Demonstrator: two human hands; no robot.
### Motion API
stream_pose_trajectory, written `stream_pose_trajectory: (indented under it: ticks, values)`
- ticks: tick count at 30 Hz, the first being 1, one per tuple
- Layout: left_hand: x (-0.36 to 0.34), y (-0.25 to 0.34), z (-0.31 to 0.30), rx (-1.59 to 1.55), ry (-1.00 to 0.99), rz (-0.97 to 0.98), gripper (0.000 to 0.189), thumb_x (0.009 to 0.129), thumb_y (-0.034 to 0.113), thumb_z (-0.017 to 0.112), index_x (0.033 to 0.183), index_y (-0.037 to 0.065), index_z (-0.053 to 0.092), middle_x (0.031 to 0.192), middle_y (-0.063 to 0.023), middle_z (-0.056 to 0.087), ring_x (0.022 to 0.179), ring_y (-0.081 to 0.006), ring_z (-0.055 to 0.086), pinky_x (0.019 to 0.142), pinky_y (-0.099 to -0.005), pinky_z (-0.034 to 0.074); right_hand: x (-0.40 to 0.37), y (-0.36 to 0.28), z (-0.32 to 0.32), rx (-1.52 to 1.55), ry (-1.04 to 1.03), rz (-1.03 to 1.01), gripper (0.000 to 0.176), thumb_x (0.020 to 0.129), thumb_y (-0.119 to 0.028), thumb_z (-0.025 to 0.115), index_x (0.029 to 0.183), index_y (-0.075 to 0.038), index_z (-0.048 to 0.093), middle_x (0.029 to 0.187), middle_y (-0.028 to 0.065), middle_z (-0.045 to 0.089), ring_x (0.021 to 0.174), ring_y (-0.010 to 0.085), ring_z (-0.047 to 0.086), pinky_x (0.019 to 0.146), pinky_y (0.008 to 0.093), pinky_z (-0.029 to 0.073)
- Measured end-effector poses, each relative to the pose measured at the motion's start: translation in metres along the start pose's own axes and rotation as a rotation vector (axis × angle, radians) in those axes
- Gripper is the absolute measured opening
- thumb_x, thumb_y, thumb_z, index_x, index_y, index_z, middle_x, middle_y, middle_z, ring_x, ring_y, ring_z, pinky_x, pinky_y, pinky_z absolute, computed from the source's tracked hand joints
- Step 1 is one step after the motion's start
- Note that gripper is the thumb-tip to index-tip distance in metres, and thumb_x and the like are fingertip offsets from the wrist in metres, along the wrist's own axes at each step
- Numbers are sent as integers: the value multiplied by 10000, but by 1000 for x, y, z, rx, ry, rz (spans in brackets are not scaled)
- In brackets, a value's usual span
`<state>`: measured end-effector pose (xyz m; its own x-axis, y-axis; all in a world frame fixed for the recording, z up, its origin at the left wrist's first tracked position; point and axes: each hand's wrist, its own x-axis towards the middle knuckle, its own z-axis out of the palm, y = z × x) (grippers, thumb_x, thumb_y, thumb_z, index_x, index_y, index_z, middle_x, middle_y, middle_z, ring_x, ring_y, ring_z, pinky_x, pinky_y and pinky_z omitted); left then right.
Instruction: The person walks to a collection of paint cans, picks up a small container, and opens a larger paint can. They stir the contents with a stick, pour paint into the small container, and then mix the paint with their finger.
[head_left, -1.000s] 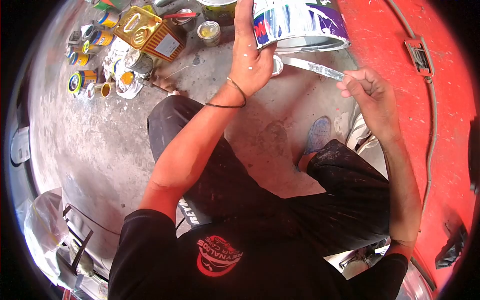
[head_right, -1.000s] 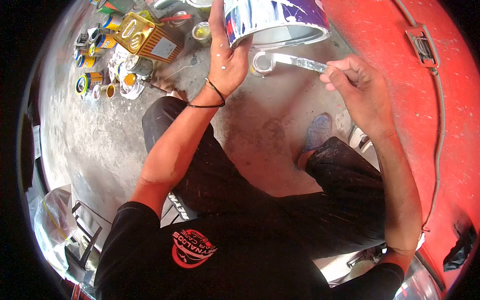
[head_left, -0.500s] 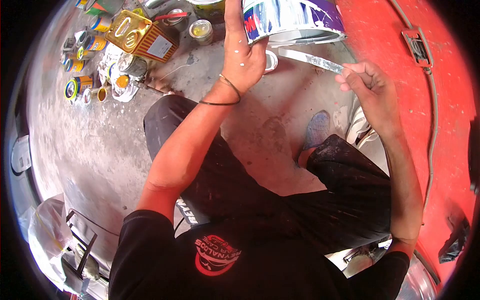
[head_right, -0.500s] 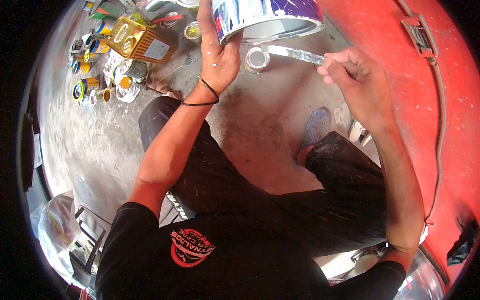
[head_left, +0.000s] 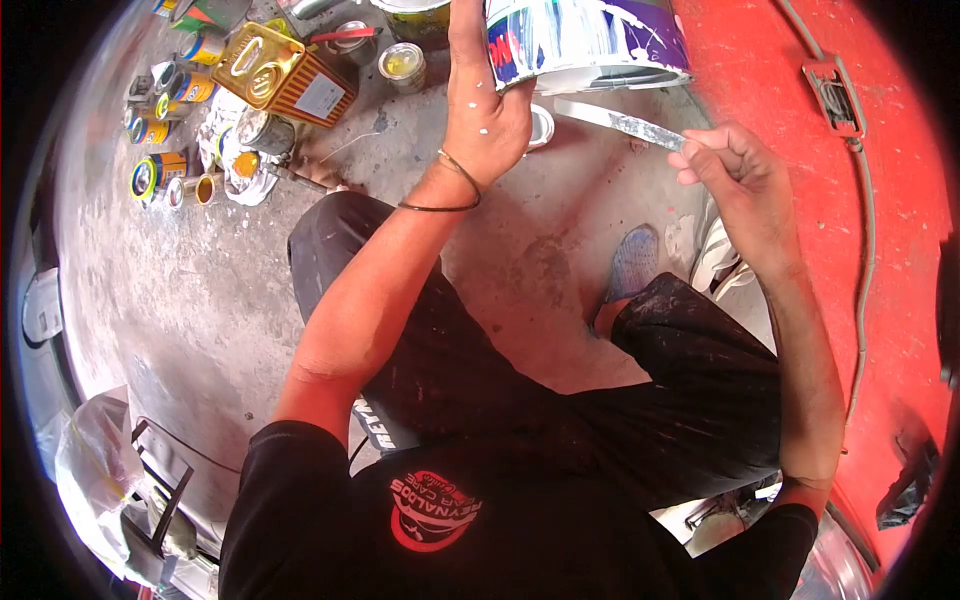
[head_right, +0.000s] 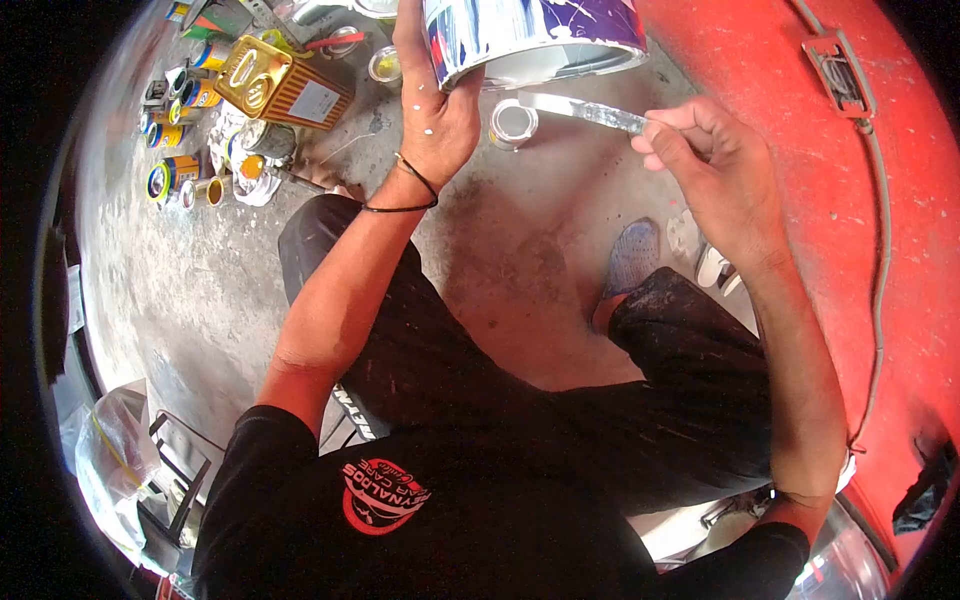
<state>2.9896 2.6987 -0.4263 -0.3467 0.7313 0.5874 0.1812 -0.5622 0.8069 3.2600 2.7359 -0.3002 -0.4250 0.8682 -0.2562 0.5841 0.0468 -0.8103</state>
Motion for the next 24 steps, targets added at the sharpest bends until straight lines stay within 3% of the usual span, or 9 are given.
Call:
stream_pose_trajectory:
  ticks: [24]
  values:
    - [-2, -1, -3, 46, 34, -50, 907, 960, -197, 443, 1769, 19, 94, 1697, -216, 376, 1557, -297, 405, 1289, -400, 324, -1, -2, 10, 56, 0, -11, 196, 1094, -115, 690, 1199, 47, 723, 1068, 167, 829, 925, 131, 753, 884, 290, 593]
